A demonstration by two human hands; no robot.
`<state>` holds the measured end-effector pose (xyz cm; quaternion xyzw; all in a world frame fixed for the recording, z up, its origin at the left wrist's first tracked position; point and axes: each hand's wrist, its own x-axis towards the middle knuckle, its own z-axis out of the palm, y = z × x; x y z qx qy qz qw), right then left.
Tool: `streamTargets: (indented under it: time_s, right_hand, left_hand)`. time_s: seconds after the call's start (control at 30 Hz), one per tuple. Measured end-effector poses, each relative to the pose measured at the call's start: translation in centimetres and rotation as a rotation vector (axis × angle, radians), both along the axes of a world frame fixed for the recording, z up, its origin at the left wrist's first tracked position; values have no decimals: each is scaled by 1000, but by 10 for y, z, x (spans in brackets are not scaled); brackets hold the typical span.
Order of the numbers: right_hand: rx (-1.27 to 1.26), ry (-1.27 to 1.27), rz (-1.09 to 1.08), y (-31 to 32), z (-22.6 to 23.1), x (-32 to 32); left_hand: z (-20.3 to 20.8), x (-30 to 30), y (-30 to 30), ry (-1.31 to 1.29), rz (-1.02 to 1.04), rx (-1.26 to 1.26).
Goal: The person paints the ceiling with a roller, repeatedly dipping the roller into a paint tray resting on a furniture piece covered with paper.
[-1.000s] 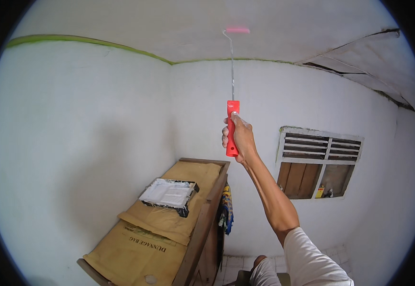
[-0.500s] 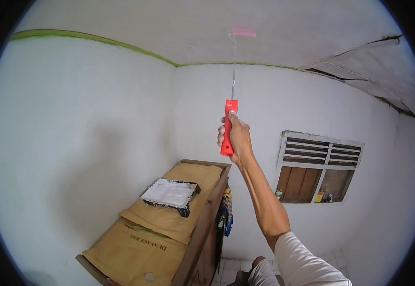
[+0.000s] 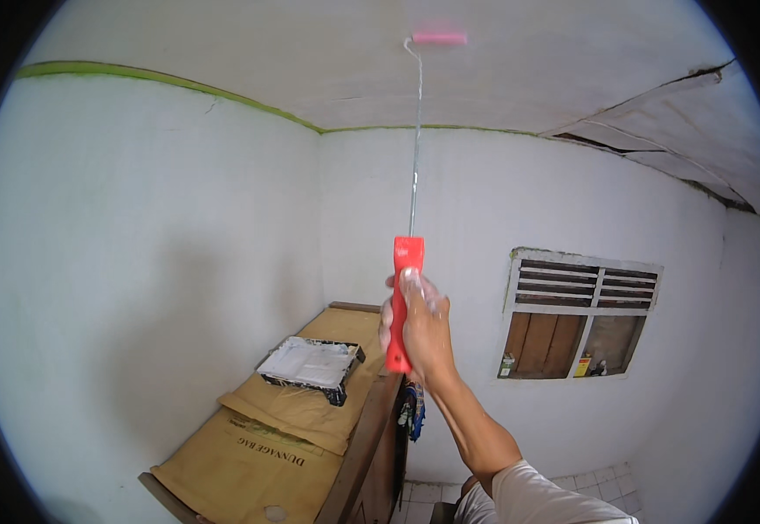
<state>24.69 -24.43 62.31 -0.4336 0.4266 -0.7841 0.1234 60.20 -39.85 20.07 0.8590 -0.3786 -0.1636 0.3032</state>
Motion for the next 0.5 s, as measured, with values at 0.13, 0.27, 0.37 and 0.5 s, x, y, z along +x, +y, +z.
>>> streamTargets:
  time_s: [0.13,0.27,0.37,0.5]
  right_hand:
    - [-54,-47,8,-18,31,-13]
    - [-56,-19,43,9,11,16]
    - [-62,36,91,31,-15,43]
    - [-48,47,85,23,-9,33]
  left_hand:
    - [-6,4,-5,-10,26,-8]
    - [-14,4,-6,61,-19,-60]
    - [-12,5,-12,20,79,54]
    - [-10,6,-11,22,64,70]
